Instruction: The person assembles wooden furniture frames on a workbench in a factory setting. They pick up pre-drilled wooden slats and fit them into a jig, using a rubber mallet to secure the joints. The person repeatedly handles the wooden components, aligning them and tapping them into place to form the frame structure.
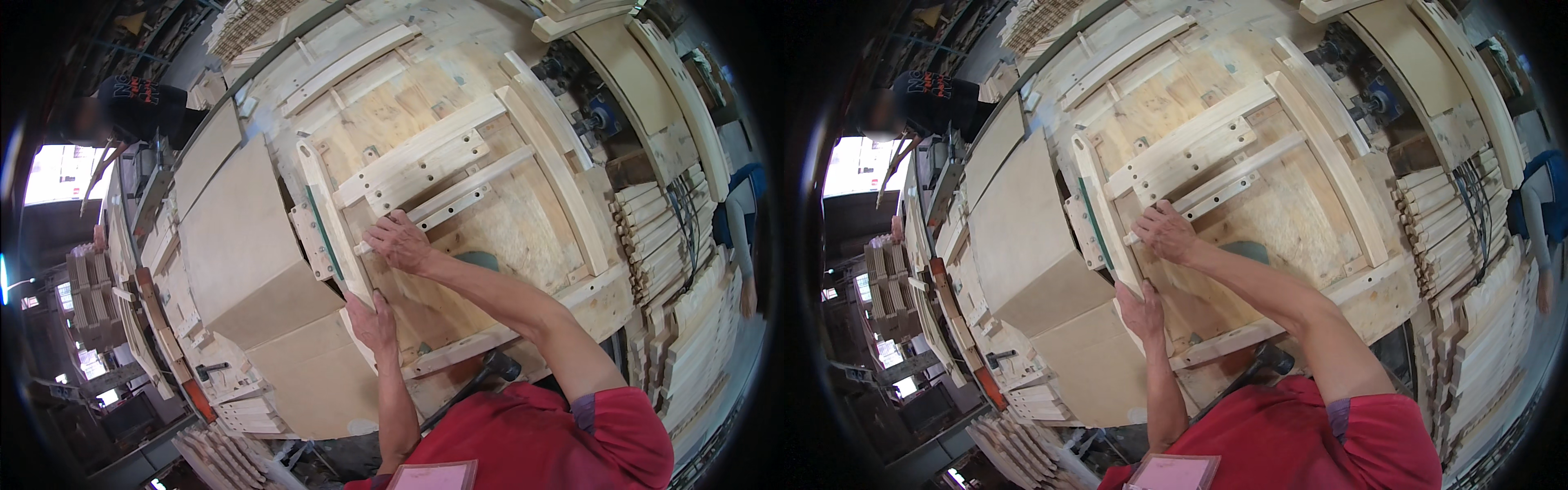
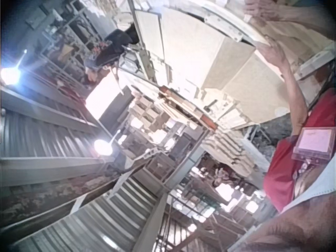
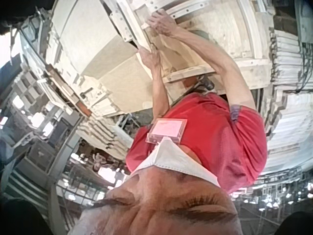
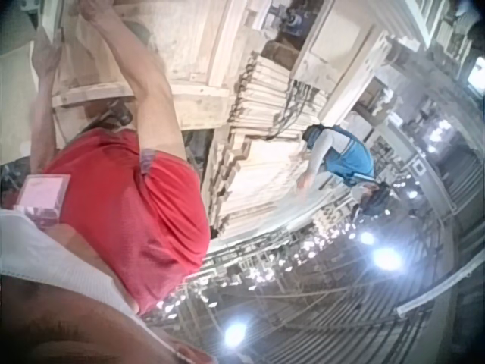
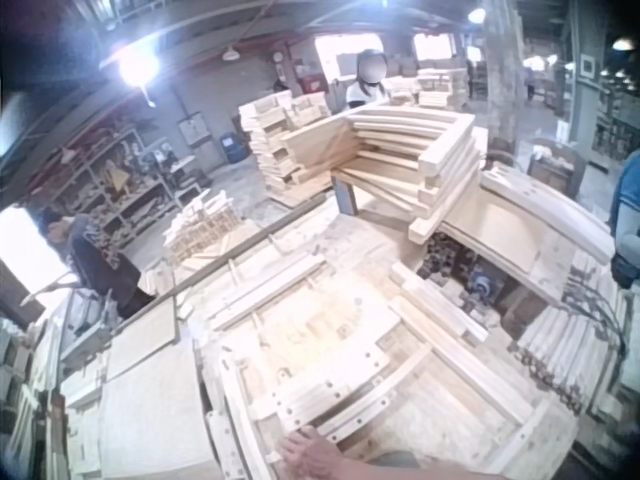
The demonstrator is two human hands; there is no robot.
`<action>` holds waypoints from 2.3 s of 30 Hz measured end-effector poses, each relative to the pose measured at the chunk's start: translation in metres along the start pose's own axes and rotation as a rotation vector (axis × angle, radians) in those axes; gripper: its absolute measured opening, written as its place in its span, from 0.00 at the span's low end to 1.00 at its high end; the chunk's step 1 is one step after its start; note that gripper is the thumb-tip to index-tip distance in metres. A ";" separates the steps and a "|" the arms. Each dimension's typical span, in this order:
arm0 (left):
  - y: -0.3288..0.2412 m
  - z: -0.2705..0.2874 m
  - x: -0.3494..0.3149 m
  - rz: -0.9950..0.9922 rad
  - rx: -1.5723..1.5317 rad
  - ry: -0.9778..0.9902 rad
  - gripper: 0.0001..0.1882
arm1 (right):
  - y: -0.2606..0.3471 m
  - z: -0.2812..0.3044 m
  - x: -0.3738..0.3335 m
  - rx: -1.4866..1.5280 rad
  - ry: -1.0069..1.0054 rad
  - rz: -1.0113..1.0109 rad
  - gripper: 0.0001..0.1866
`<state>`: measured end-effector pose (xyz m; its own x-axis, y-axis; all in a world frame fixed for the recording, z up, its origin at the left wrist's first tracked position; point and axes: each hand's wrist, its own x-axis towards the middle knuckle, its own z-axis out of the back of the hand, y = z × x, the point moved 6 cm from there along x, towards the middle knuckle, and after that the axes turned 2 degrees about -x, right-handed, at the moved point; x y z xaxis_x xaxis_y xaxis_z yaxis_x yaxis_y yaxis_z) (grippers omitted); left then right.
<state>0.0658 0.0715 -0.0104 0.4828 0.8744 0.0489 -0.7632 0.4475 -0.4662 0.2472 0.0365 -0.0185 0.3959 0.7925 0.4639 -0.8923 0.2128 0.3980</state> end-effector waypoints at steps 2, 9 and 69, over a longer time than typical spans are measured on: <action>0.000 -0.001 0.000 0.007 -0.002 0.012 0.32 | 0.001 0.000 0.001 0.024 0.004 0.001 0.07; -0.002 0.000 -0.001 -0.029 0.034 -0.001 0.33 | 0.004 0.006 0.004 0.036 -0.046 0.002 0.06; 0.005 0.005 0.000 0.020 -0.062 0.125 0.37 | -0.175 0.068 0.069 -0.108 0.174 -0.453 0.20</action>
<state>0.0595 0.0746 -0.0081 0.5208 0.8509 -0.0696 -0.7469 0.4146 -0.5198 0.4451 0.0147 -0.0022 0.7153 0.6883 0.1207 -0.6600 0.6087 0.4403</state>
